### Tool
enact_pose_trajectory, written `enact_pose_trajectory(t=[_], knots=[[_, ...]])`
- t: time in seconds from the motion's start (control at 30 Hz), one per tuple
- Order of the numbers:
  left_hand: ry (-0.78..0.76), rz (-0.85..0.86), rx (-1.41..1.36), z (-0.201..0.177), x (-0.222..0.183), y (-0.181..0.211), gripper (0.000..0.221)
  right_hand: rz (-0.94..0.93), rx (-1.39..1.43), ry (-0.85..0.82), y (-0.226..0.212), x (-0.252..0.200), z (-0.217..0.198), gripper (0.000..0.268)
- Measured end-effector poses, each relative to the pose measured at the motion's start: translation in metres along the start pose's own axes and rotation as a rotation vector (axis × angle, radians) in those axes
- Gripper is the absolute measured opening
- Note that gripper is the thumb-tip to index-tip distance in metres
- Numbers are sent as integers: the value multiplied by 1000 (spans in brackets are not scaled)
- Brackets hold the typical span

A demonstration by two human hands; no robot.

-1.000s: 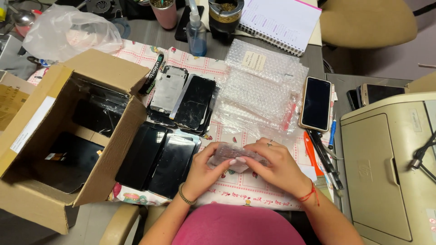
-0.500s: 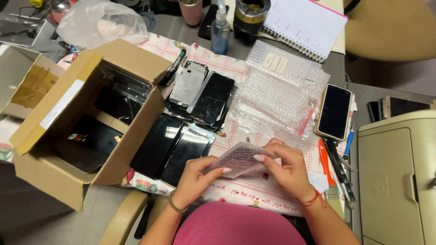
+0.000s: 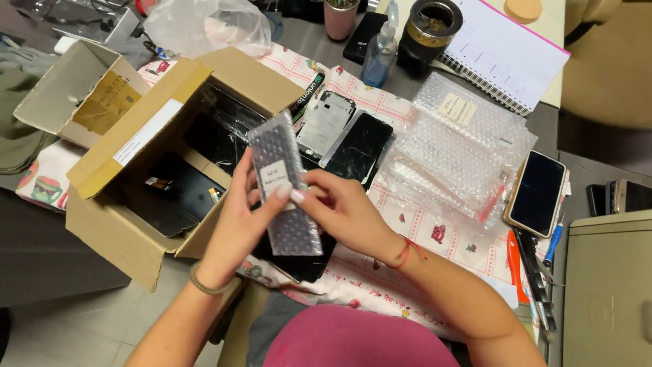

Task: Organizing and packing mobile phone screens into bubble wrap and a cardboard box on a repair bench.

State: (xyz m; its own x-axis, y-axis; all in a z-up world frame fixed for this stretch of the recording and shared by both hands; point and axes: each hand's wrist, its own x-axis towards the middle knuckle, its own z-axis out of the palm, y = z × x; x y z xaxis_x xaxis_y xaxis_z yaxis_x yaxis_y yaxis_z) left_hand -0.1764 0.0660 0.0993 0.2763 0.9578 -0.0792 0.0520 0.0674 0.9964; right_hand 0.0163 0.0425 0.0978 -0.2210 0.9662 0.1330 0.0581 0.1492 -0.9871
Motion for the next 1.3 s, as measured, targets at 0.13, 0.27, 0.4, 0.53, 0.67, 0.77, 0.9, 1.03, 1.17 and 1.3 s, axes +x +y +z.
enact_pose_trajectory(t=[0.13,0.27,0.4,0.53,0.67,0.77,0.9,1.03,1.17,1.3], knots=[[-23,-174,-209,-44,39,-4,70,123,280,-359,-11,58,20,45],[-35,-460,-440,-91,79,-8,55,176,263,-358,-19,106,13,59],[75,-601,-101,-140,123,-79,75,248,91,-178,6,155,1,46],[193,-611,108,-136,130,-94,79,326,-23,-162,84,206,20,41],[301,-604,43,-133,134,-85,82,385,-429,-280,106,228,46,41],[303,-629,-37,-125,133,-63,80,470,-543,-302,99,235,60,45],[300,-615,-90,-119,134,-55,84,561,-690,-345,77,232,73,60],[319,-613,-102,-117,138,-62,86,597,-579,-328,97,239,79,57],[317,-590,-110,-116,136,-58,87,526,-411,-280,99,239,78,45],[333,-557,-141,-111,128,-47,88,487,-111,-370,68,231,67,61]])
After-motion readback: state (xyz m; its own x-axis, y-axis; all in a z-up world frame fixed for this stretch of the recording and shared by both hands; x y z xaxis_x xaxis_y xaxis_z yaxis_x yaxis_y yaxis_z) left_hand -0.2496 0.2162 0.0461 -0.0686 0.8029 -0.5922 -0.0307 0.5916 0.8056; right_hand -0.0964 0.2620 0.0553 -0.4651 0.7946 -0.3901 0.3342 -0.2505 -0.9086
